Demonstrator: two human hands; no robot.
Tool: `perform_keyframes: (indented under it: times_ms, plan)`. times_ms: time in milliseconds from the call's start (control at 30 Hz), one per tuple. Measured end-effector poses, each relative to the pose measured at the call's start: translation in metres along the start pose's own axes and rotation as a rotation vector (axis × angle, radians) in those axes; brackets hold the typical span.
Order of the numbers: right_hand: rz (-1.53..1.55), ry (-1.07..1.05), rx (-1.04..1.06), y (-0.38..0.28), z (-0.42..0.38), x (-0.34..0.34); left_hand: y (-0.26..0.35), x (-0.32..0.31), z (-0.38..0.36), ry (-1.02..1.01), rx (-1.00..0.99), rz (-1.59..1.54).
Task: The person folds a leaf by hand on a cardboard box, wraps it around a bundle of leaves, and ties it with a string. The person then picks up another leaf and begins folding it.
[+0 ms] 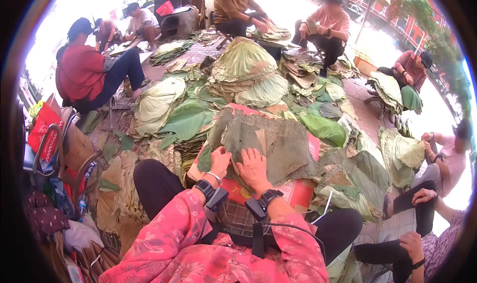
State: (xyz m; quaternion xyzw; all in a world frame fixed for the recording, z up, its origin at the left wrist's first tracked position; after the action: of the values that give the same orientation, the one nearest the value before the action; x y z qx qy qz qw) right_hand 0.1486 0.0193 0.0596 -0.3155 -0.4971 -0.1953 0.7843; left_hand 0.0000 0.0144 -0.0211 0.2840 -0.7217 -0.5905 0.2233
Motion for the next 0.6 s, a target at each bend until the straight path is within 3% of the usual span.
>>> perform_keyframes:
  times_ms: [100,133,267,367,400,433,500,600]
  plan:
    - [-0.033,0.039,0.088,-0.004,0.002,-0.035,0.031,0.01,-0.024,0.093,-0.052,0.12]
    - [-0.054,0.029,0.063,-0.008,0.003,-0.032,0.031,0.017,-0.021,0.134,-0.237,0.187]
    - [0.007,0.006,0.066,-0.01,0.002,-0.025,0.01,0.039,-0.008,0.3,-0.126,-0.123]
    - [0.003,0.027,0.084,-0.012,0.003,-0.026,0.029,0.041,-0.014,0.197,0.253,-0.279]
    - [-0.007,0.029,0.078,-0.009,0.002,-0.031,0.025,0.042,-0.009,0.253,0.276,-0.339]
    - [-0.007,0.019,0.09,-0.009,0.001,-0.03,0.043,0.043,-0.012,0.157,0.222,-0.326]
    - [-0.016,0.018,0.095,-0.008,0.003,-0.028,0.042,0.041,0.002,0.157,0.132,-0.36]
    - [-0.021,0.007,0.086,-0.008,0.001,-0.033,0.045,0.03,0.007,0.041,0.199,-0.565]
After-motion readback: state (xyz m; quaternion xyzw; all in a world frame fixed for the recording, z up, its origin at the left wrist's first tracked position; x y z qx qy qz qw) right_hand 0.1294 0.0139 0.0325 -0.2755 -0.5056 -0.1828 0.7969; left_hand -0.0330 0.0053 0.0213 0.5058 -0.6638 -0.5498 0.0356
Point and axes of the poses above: each hand's wrist, its own z-axis towards the middle knuckle, its own x-axis out of the back of the hand, y = z × x, the point moved 5 cm from there along z, towards the middle knuckle, and after that the axes turned 4 degrees about x, right-handed, at the moved point
